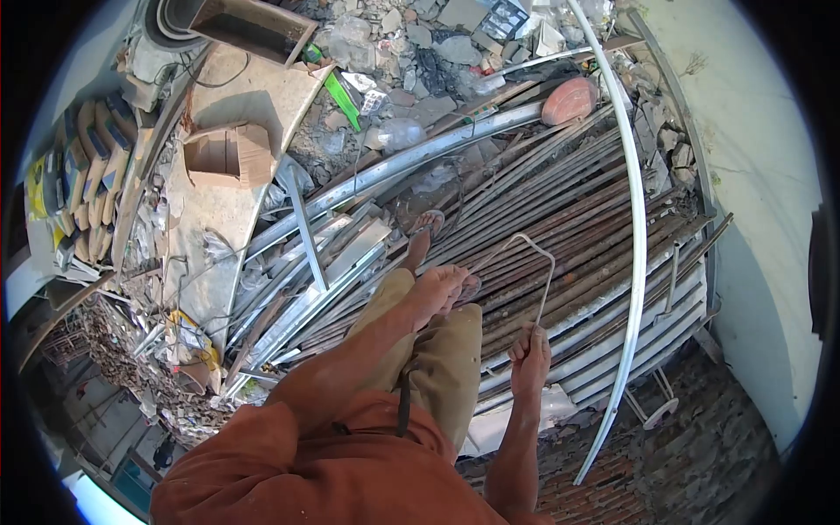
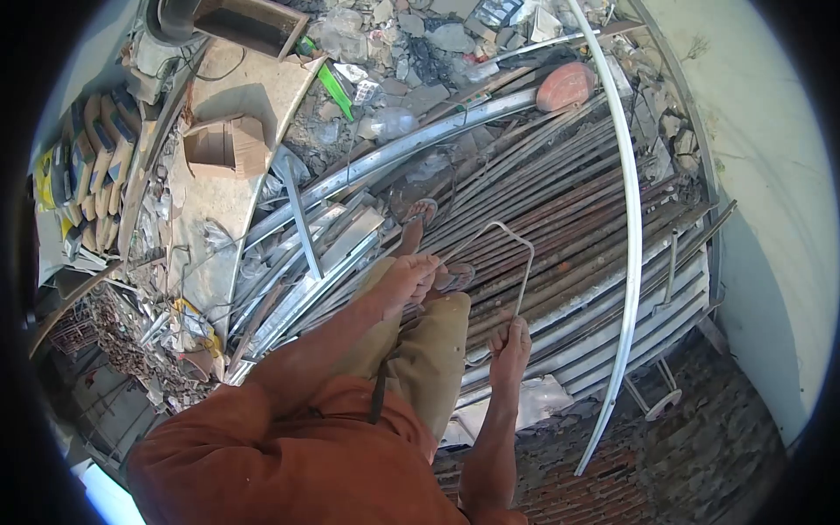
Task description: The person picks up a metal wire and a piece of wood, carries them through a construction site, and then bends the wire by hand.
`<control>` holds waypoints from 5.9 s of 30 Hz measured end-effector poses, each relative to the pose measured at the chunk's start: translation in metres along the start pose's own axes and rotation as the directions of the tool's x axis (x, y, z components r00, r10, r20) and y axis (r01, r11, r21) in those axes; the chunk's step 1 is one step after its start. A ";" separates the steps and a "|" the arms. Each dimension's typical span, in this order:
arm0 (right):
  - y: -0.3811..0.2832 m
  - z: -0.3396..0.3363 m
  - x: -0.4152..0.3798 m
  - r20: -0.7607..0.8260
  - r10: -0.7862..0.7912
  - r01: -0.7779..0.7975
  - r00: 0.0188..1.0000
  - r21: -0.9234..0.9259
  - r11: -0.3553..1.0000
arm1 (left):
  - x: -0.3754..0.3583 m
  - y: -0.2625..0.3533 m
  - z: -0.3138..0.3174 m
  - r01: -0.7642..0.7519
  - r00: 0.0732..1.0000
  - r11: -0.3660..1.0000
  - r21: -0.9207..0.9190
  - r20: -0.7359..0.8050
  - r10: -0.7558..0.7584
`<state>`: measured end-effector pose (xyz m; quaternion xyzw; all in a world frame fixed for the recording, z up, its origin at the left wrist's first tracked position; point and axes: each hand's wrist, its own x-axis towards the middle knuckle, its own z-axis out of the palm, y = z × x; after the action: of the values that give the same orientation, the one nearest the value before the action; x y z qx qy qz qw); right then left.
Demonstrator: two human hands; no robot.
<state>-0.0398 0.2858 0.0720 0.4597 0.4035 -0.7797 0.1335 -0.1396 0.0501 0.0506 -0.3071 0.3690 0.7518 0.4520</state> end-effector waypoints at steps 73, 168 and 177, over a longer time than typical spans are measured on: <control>0.144 0.138 0.485 0.052 0.937 0.874 0.344 0.348 -0.340 | 0.202 -0.135 0.150 -0.538 -0.179 0.732 -0.418 -0.792 -0.583; -0.034 0.287 0.328 -0.075 0.814 -0.070 0.575 -0.997 -0.042 | 0.133 -0.151 0.089 -0.943 0.211 0.085 -0.322 -0.774 -0.597; -0.101 0.397 0.063 0.346 0.895 0.462 0.280 -0.866 0.190 | -0.053 -0.056 0.085 -0.937 -0.009 -0.345 0.063 -0.988 -0.155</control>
<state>-0.3746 0.0620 0.1713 -0.1949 0.5124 -0.3992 0.7349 -0.0779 0.1146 0.1232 -0.5181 0.0461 0.6021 -0.6058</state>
